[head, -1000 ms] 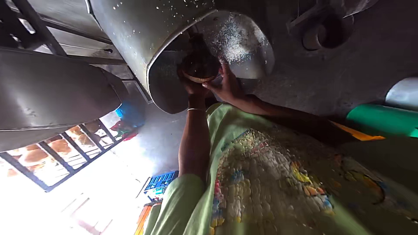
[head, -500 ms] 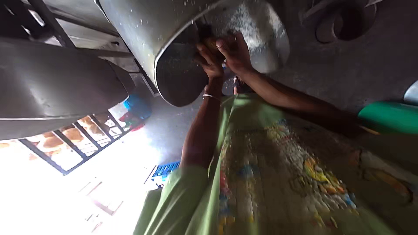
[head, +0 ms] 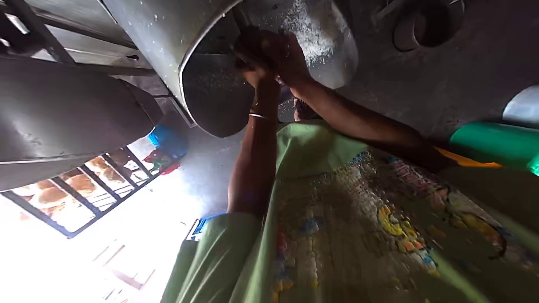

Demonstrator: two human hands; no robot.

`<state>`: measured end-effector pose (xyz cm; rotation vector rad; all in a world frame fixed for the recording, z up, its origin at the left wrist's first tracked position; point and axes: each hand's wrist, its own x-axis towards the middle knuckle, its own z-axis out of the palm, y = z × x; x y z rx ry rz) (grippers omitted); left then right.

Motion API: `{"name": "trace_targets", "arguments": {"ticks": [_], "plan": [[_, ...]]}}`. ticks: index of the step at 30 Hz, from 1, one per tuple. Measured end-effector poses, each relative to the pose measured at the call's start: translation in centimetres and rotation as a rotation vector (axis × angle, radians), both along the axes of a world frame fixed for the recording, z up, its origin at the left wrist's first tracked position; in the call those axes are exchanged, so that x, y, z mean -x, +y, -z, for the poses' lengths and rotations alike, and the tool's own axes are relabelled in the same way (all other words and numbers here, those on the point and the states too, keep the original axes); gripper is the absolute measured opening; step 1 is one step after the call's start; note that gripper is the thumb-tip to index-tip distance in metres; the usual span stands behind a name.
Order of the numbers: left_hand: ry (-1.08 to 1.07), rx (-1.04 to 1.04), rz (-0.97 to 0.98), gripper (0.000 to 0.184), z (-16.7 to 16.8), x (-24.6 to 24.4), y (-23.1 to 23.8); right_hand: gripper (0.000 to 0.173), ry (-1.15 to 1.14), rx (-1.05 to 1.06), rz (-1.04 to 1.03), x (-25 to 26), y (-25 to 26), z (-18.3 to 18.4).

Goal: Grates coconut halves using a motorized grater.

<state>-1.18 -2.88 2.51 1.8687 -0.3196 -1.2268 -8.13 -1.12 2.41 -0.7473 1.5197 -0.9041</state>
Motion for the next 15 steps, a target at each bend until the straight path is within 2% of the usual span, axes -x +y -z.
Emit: {"name": "trace_targets", "arguments": {"ticks": [1, 2, 4, 6, 7, 8, 9, 12, 15], "plan": [[0.033, 0.0, 0.016, 0.068, 0.9, -0.5, 1.0, 0.065, 0.086, -0.001, -0.093, 0.4, 0.7, 0.8], [0.178, 0.028, 0.035, 0.068, 1.9, -1.5, 2.0, 0.065, 0.183, 0.015, -0.191, 1.1, 1.5, 1.3], [0.603, 0.12, 0.101, 0.072, 4.7, -4.6, 4.6, 0.068, 0.328, 0.107, -0.415, 2.9, 3.3, 1.8], [0.893, 0.228, 0.206, 0.085, 7.8, -8.1, 8.6, 0.064, 0.314, 0.287, -0.607, 4.5, 6.8, 2.6], [0.977, 0.29, 0.282, 0.083, 9.2, -9.1, 9.5, 0.064, 0.29, 0.402, -0.679, 5.4, 7.6, 3.4], [1.008, 0.308, 0.325, 0.079, 9.7, -9.6, 10.3, 0.068, 0.271, 0.473, -0.716, 6.1, 8.4, 4.4], [0.973, 0.268, 0.301, 0.073, 8.8, -9.4, 11.1, 0.071, 0.273, 0.441, -0.706, 6.4, 9.5, 4.9], [0.875, 0.175, 0.199, 0.076, 6.8, -8.5, 11.0, 0.074, 0.297, 0.232, -0.575, 6.1, 11.7, 4.5], [0.878, 0.196, 0.131, 0.082, 5.5, -7.7, 9.1, 0.073, 0.172, 0.169, -0.433, 3.9, 10.7, 2.9]]}}
